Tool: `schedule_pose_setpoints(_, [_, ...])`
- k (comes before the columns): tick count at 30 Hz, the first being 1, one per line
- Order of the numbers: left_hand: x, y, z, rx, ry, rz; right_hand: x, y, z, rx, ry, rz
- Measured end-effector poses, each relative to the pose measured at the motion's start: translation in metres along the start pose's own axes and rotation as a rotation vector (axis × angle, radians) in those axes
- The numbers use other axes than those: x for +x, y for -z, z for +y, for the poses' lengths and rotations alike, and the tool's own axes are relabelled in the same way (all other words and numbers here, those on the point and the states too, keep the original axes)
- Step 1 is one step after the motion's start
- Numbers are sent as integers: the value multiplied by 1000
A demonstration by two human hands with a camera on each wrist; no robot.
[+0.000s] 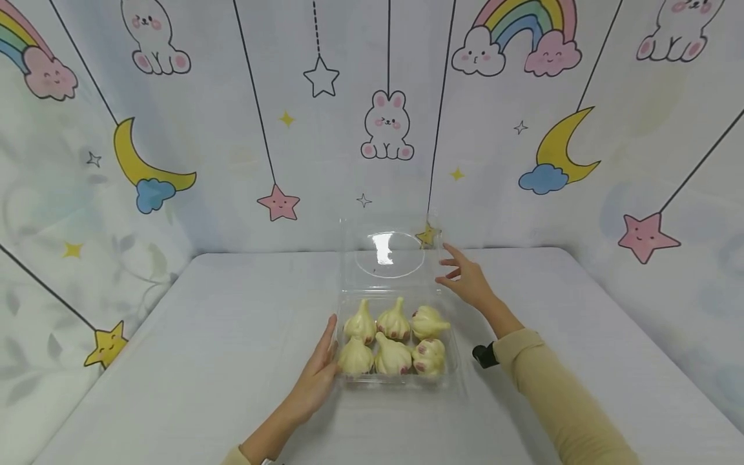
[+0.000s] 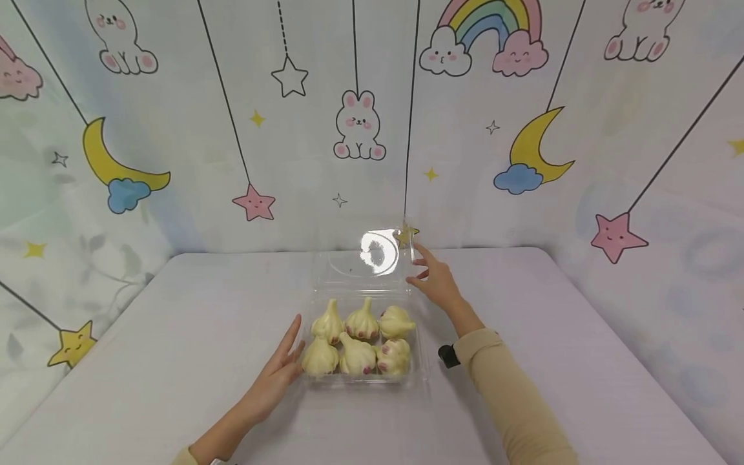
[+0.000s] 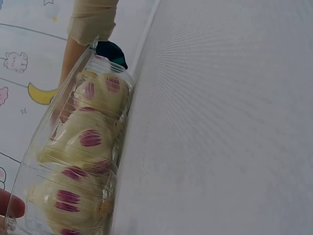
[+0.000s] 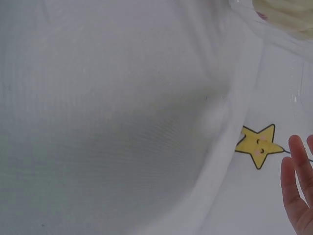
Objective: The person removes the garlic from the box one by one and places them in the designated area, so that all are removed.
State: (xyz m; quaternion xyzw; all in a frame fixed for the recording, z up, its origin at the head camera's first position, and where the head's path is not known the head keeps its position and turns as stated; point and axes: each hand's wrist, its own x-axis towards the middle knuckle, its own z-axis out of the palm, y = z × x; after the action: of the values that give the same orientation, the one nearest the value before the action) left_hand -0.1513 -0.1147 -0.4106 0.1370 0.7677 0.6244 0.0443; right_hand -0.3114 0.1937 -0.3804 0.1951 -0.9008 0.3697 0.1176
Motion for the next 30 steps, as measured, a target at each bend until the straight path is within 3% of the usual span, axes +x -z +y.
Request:
schedule_pose_setpoints(21, [-1, 3, 1, 7, 10, -6, -5, -9, 5, -37, -126, -143])
schedule_pose_setpoints(30, [0, 3, 1, 1, 5, 3, -4, -12, 9, -57, -138, -154])
